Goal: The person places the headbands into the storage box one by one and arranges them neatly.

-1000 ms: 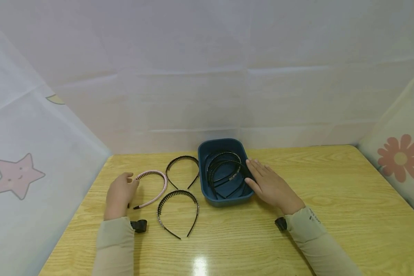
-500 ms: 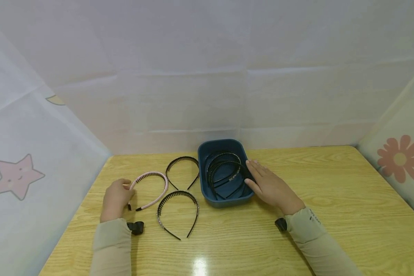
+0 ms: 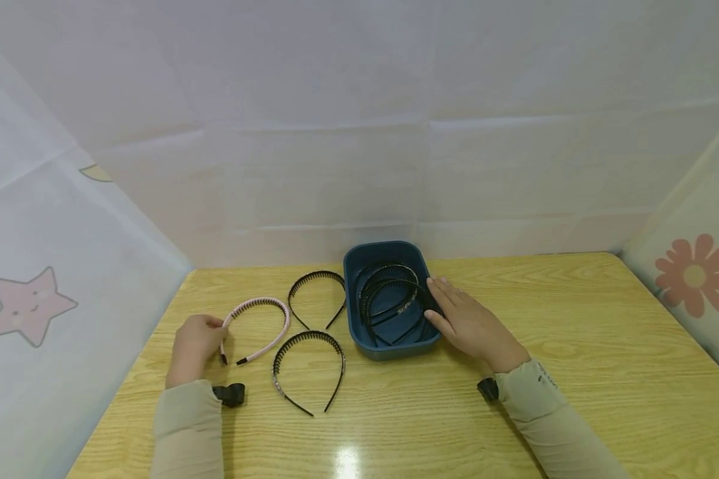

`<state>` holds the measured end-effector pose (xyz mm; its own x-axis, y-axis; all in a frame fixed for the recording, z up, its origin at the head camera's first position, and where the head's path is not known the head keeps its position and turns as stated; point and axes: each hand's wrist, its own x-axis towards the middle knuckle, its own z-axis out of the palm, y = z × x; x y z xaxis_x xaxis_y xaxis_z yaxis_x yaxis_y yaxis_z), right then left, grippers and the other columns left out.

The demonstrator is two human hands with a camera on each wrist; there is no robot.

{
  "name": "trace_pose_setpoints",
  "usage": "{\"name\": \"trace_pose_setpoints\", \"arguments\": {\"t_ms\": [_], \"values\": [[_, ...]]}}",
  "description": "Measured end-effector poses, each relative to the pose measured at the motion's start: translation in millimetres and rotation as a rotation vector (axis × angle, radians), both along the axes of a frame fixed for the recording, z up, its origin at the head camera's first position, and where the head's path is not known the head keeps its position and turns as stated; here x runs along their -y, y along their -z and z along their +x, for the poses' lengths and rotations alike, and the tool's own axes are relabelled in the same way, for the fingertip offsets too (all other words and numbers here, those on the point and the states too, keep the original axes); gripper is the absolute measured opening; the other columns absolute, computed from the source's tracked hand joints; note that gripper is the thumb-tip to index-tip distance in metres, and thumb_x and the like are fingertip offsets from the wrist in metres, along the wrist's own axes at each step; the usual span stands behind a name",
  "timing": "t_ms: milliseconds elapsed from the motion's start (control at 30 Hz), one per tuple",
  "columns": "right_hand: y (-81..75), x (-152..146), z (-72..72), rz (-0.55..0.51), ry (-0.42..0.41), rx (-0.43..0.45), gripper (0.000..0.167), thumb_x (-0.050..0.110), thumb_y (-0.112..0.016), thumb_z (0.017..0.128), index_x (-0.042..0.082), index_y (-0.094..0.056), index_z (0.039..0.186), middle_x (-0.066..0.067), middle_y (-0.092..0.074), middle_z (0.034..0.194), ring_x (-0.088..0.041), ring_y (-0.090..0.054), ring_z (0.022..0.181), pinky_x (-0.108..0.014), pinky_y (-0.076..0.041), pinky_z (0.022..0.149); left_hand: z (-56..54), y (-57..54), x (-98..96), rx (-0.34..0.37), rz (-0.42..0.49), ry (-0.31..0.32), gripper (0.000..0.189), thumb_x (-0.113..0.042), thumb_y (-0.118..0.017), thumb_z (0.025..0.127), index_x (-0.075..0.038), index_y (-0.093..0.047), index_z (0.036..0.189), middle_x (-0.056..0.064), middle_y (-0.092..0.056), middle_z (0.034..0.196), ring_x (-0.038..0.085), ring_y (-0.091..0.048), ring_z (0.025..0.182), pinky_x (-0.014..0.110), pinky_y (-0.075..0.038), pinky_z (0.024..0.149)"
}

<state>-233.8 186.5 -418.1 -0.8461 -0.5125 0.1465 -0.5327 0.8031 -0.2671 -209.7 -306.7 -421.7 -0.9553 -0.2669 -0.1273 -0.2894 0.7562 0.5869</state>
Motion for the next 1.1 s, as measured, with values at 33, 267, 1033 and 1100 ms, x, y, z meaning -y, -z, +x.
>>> {"name": "trace_pose_setpoints", "arguments": {"t_ms": [33, 267, 1033, 1100], "values": [[-0.2, 0.2, 0.1, 0.001, 0.000, 0.000, 0.067, 0.042, -0.040, 0.110, 0.001, -0.023, 0.161, -0.021, -0.025, 0.164, -0.038, -0.024, 0.151, -0.054, -0.023, 0.122, 0.2, 0.1, 1.2, 0.003, 0.007, 0.000, 0.039, -0.016, -0.056, 0.101, 0.014, -0.063, 0.124, 0.034, -0.062, 0.122, 0.044, -0.060, 0.103, 0.052, -0.052, 0.080], [-1.0, 0.8, 0.0, 0.018, -0.002, -0.015, 0.068, 0.042, -0.041, 0.110, 0.000, -0.024, 0.160, -0.021, -0.027, 0.164, -0.037, -0.025, 0.151, -0.053, -0.023, 0.122, 0.5, 2.7, 9.3, 0.035, 0.166, -0.011, 0.037, -0.012, -0.063, 0.099, 0.016, -0.063, 0.123, 0.031, -0.067, 0.112, 0.016, -0.069, 0.075, 0.033, -0.058, 0.069], [-0.8, 0.7, -0.3, 0.027, 0.000, -0.015, 0.069, 0.044, -0.041, 0.110, 0.000, -0.025, 0.160, -0.019, -0.025, 0.165, -0.036, -0.025, 0.152, -0.049, -0.019, 0.125, 0.2, -18.0, 1.2, 0.046, 0.405, -0.037, 0.049, -0.013, -0.063, 0.102, 0.015, -0.051, 0.139, 0.033, -0.057, 0.131, 0.009, -0.071, 0.083, 0.031, -0.061, 0.082], [-1.0, 0.6, 0.2, 0.025, -0.002, -0.014, 0.068, 0.044, -0.041, 0.110, 0.001, -0.025, 0.160, -0.019, -0.025, 0.165, -0.036, -0.024, 0.152, -0.047, -0.017, 0.125, 0.1, -19.8, -3.3, 0.037, 0.427, -0.027, 0.050, -0.014, -0.062, 0.102, 0.015, -0.049, 0.141, 0.034, -0.054, 0.135, 0.013, -0.072, 0.090, 0.032, -0.061, 0.084]]}}
